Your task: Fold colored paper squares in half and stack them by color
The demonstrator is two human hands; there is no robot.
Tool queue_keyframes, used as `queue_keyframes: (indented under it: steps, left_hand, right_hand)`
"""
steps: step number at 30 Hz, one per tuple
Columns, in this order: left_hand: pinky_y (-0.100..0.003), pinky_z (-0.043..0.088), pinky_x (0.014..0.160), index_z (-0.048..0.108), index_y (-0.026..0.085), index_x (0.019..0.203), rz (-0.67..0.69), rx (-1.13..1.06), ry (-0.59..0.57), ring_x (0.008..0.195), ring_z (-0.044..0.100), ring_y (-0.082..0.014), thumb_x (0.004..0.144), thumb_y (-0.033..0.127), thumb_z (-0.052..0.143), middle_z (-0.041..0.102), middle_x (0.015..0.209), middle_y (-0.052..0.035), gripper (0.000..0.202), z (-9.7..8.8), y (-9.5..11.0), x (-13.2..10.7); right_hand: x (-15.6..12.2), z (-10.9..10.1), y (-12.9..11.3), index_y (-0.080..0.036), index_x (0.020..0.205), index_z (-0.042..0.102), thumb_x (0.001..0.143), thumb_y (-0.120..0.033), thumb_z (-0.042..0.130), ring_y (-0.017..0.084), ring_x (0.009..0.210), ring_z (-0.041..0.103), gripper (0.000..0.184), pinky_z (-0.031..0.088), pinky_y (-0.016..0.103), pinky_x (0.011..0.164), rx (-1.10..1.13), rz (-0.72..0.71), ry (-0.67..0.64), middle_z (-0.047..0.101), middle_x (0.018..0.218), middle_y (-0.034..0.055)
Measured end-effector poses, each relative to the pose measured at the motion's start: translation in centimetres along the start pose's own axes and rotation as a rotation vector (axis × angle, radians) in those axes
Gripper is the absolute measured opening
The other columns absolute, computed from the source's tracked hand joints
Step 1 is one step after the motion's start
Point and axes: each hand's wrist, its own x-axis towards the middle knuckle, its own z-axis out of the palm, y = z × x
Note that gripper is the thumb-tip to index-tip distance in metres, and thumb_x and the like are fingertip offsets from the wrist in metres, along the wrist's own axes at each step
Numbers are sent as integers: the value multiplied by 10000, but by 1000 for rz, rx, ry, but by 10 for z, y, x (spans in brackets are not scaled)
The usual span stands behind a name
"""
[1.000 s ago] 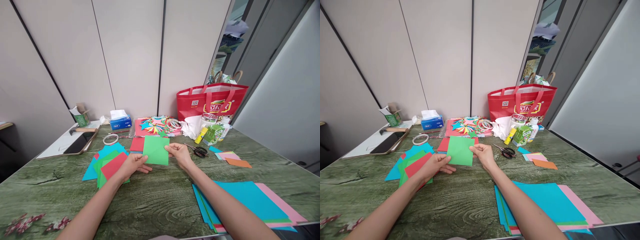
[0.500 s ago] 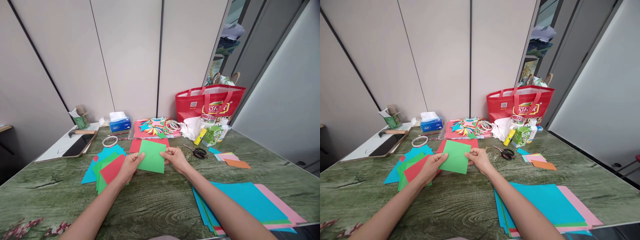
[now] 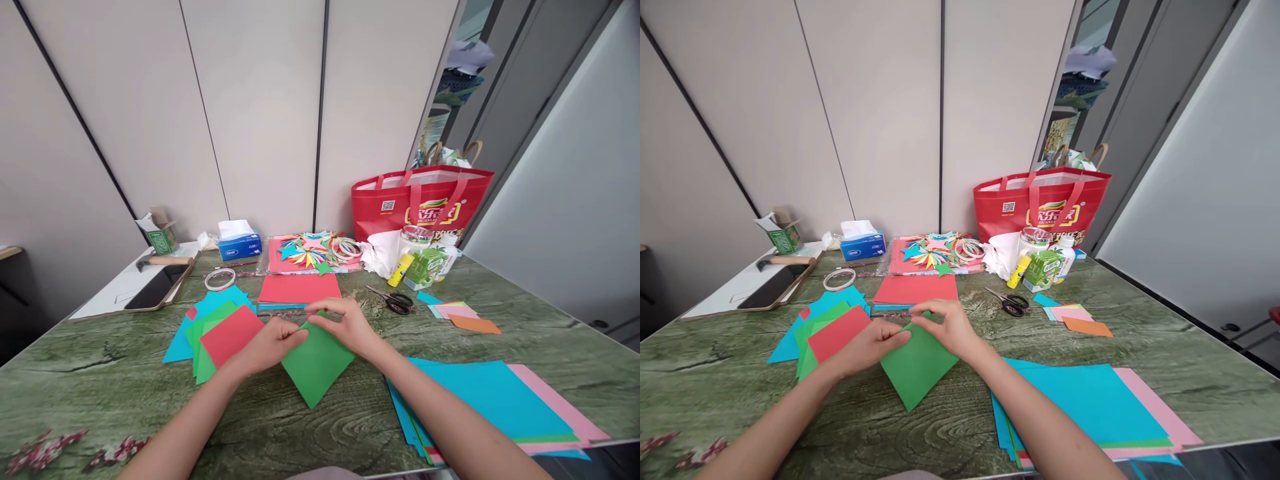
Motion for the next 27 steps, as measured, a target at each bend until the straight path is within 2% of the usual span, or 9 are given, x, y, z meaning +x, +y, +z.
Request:
queue_keyframes:
  steps: [2, 6, 12, 17, 23, 25, 27]
  left_hand:
    - [-248, 113, 449, 213, 192, 472, 12, 34, 20, 468, 152, -82, 741, 515, 451, 160, 502, 45, 483, 0, 0, 1]
    - [-241, 167, 474, 248, 187, 495, 58, 55, 95, 511, 213, -94, 773, 464, 431, 219, 531, 34, 433, -4, -6, 3]
    - [-239, 135, 469, 241, 186, 521, 56, 84, -4, 511, 180, -84, 780, 491, 399, 177, 543, 43, 431, 0, -8, 2]
    - [-241, 137, 471, 241, 183, 517, 46, 105, -14, 515, 181, -81, 791, 465, 390, 172, 551, 42, 421, 3, -5, 2]
    - [-232, 184, 492, 234, 181, 518, 81, 101, 73, 539, 224, -89, 799, 429, 399, 204, 554, 38, 409, -6, -5, 2]
    - [-230, 181, 487, 232, 183, 518, 64, 84, 107, 531, 223, -88, 792, 434, 405, 204, 552, 40, 410, -9, -5, 2]
    - [-227, 178, 477, 240, 185, 522, 29, 76, 159, 518, 222, -86, 788, 446, 399, 212, 547, 43, 405, -11, -4, 2]
  right_hand:
    - [0, 1, 1, -233, 795, 670, 746, -322, 584, 178, 744, 621, 133, 454, 292, 688, -12, 30, -33, 687, 795, 26]
    - [1, -1, 6, -216, 782, 664, 763, -277, 555, 159, 687, 600, 127, 427, 259, 616, -111, 49, 3, 681, 771, 23]
    - [-3, 4, 1, -190, 734, 652, 719, -178, 554, 129, 681, 582, 100, 425, 230, 637, -173, -61, -131, 641, 736, 22]
    - [-3, 1, -3, -175, 654, 631, 666, -132, 563, 109, 624, 565, 81, 413, 207, 599, -194, -7, -164, 621, 669, 1]
    - [6, -27, 4, -156, 634, 629, 645, -127, 551, 124, 625, 566, 84, 420, 224, 615, -207, 83, -108, 628, 657, 12]
    - [9, -35, 9, -153, 635, 622, 652, -153, 553, 132, 636, 563, 71, 421, 236, 621, -221, 104, -51, 629, 665, 18]
    - [12, -38, 13, -151, 642, 610, 681, -212, 554, 139, 650, 557, 92, 421, 250, 626, -212, 133, 63, 626, 678, 27]
